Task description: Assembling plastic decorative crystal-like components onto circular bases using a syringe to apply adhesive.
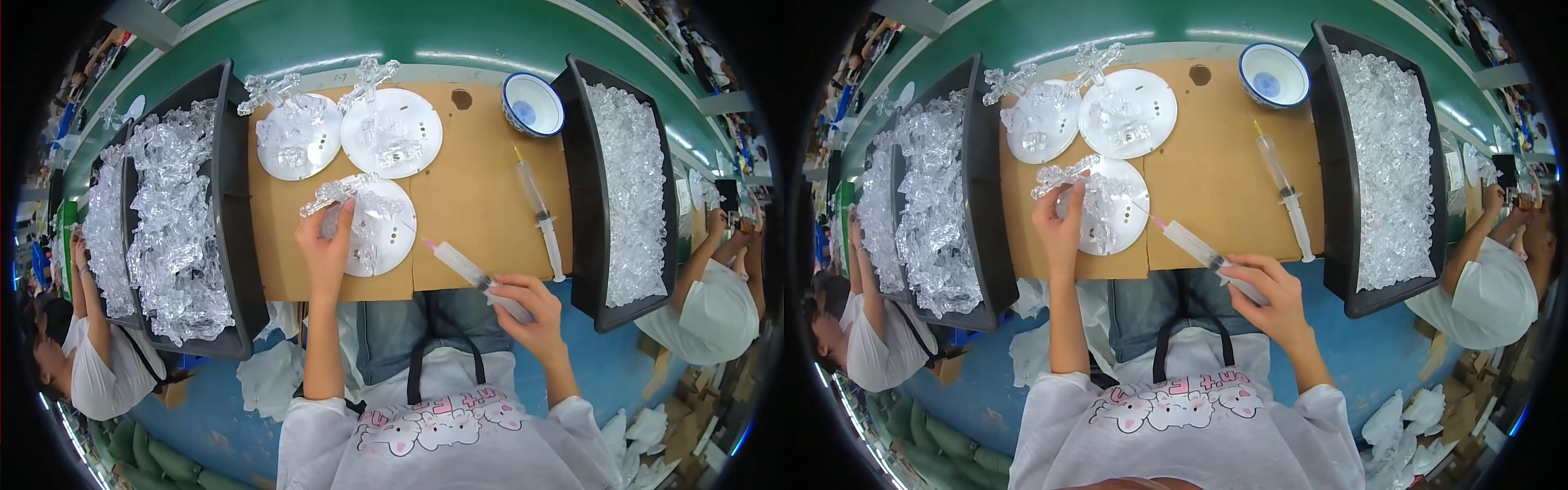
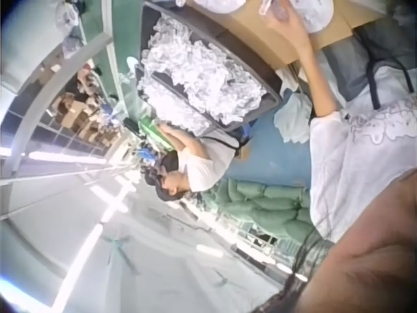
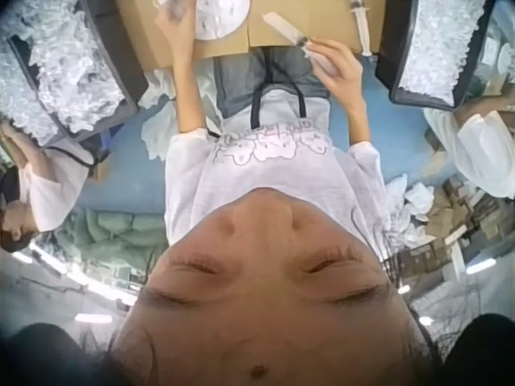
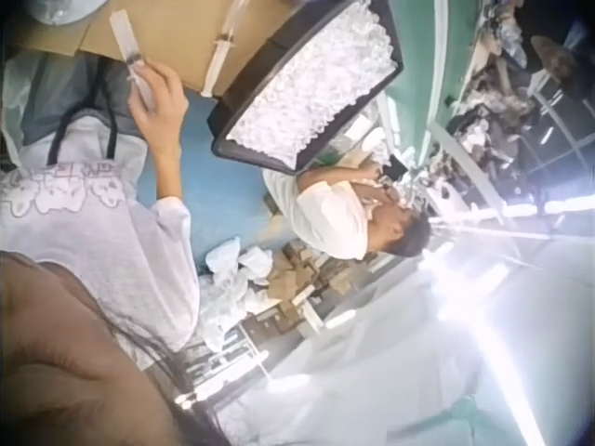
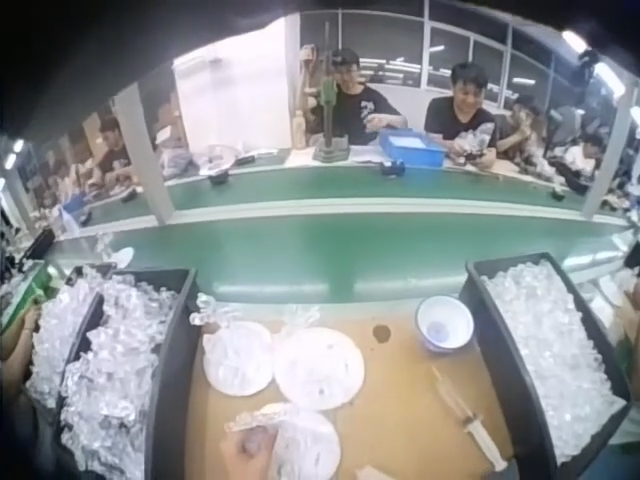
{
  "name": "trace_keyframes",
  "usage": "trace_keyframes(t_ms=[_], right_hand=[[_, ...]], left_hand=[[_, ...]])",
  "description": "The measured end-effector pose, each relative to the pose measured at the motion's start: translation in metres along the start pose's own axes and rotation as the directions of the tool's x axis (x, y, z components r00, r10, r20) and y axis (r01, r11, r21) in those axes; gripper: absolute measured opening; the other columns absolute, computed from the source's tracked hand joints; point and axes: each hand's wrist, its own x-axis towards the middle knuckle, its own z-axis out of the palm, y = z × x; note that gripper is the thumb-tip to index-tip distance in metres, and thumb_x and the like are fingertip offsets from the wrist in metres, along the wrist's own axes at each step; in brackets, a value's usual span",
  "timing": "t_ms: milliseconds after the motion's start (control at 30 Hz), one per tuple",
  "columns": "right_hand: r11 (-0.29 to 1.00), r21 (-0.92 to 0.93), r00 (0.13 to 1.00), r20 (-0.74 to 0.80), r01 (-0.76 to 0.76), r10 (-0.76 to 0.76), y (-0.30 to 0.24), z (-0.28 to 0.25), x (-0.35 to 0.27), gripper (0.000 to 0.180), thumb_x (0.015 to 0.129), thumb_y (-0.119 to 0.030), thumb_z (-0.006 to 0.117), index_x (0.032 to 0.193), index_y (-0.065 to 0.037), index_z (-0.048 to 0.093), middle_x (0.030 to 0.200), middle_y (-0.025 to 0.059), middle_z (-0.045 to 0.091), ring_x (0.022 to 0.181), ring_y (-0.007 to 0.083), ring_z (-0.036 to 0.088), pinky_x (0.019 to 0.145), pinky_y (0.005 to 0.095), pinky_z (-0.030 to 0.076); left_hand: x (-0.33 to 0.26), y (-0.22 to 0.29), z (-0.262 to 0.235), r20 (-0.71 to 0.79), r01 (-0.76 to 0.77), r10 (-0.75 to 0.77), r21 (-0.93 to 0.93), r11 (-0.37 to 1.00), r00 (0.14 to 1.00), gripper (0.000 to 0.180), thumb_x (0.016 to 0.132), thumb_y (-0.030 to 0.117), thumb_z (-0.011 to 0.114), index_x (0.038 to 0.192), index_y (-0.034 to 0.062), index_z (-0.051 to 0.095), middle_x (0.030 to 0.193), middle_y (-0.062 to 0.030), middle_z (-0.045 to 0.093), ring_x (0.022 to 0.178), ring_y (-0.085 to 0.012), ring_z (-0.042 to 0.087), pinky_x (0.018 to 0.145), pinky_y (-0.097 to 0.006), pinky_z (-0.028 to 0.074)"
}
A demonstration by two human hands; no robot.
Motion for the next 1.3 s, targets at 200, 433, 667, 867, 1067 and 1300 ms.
trace_keyframes(t_ms=[200, 433, 667, 867, 1067, 1300], right_hand=[[0.999, -0.034, 1.0, 0.021, 0.009, -0.008, 0.002, 0.01, 0.009, 0.03, 0.063, 0.004, 0.066, 0.091, -0.006, 0.065, 0.097, 0.009, 0.063, 0.084, 0.0236, 0.063, 0.07, 0.0279, 0.05], [0.999, -0.034, 0.999, 0.022, -0.031, 0.031, -0.002, 0.007, 0.014, 0.029, 0.067, 0.002, 0.066, 0.094, -0.009, 0.065, 0.099, 0.0083, 0.063, 0.083, 0.0238, 0.064, 0.07, 0.0292, 0.051], [0.998, 0.016, 0.997, 0.055, -0.055, 0.054, -0.004, 0.004, 0.015, 0.029, 0.069, 0.003, 0.064, 0.097, -0.004, 0.063, 0.096, 0.0103, 0.065, 0.081, 0.0191, 0.065, 0.065, 0.0254, 0.05], [0.85, 0.271, 0.887, 0.242, -0.452, 0.394, -0.008, -0.001, 0.014, 0.026, 0.078, 0.0, 0.059, 0.104, -0.001, 0.06, 0.092, 0.0092, 0.064, 0.071, 0.0136, 0.065, 0.055, 0.0202, 0.049], [0.625, 0.467, 0.78, 0.395, -0.626, 0.485, -0.008, -0.007, 0.016, 0.03, 0.082, -0.004, 0.054, 0.112, -0.001, 0.053, 0.092, 0.0115, 0.064, 0.061, 0.0124, 0.062, 0.048, 0.0194, 0.046], [0.462, 0.521, 0.696, 0.513, -0.718, 0.503, -0.007, -0.007, 0.021, 0.028, 0.086, -0.012, 0.051, 0.111, -0.001, 0.051, 0.095, 0.0154, 0.064, 0.054, 0.0121, 0.06, 0.042, 0.0192, 0.046]], left_hand=[[0.0, 0.005, 0.002, -0.01, 0.037, -0.037, -0.03, 0.999, 0.999, 0.02, 0.082, 0.012, 0.065, 0.084, -0.0066, 0.062, 0.078, -0.0056, 0.061, 0.074, -0.0095, 0.053, 0.067, -0.023, 0.042], [-0.001, 0.002, 0.001, -0.02, 0.066, -0.066, -0.021, 0.998, 0.998, 0.022, 0.079, 0.015, 0.068, 0.09, -0.0039, 0.065, 0.083, -0.013, 0.066, 0.079, -0.0178, 0.06, 0.074, -0.029, 0.045], [0.0, 0.003, 0.001, -0.015, 0.066, -0.067, -0.035, 0.997, 0.998, 0.023, 0.079, 0.016, 0.068, 0.089, -0.0043, 0.065, 0.082, -0.0127, 0.066, 0.078, -0.0179, 0.06, 0.074, -0.029, 0.044], [0.002, 0.009, 0.001, -0.012, 0.076, -0.076, 0.004, 0.997, 0.997, 0.021, 0.08, 0.014, 0.067, 0.089, -0.004, 0.065, 0.08, -0.011, 0.066, 0.075, -0.0149, 0.059, 0.07, -0.027, 0.044], [0.005, 0.015, 0.0, 0.012, 0.079, -0.078, -0.067, 0.995, 0.997, 0.017, 0.081, 0.011, 0.065, 0.092, -0.0019, 0.067, 0.079, -0.0062, 0.065, 0.074, -0.0102, 0.056, 0.069, -0.025, 0.043], [0.004, 0.018, -0.001, -0.004, 0.082, -0.083, -0.093, 0.992, 0.997, 0.016, 0.081, 0.01, 0.065, 0.09, -0.0035, 0.066, 0.079, -0.0055, 0.065, 0.074, -0.0085, 0.055, 0.069, -0.023, 0.043]])
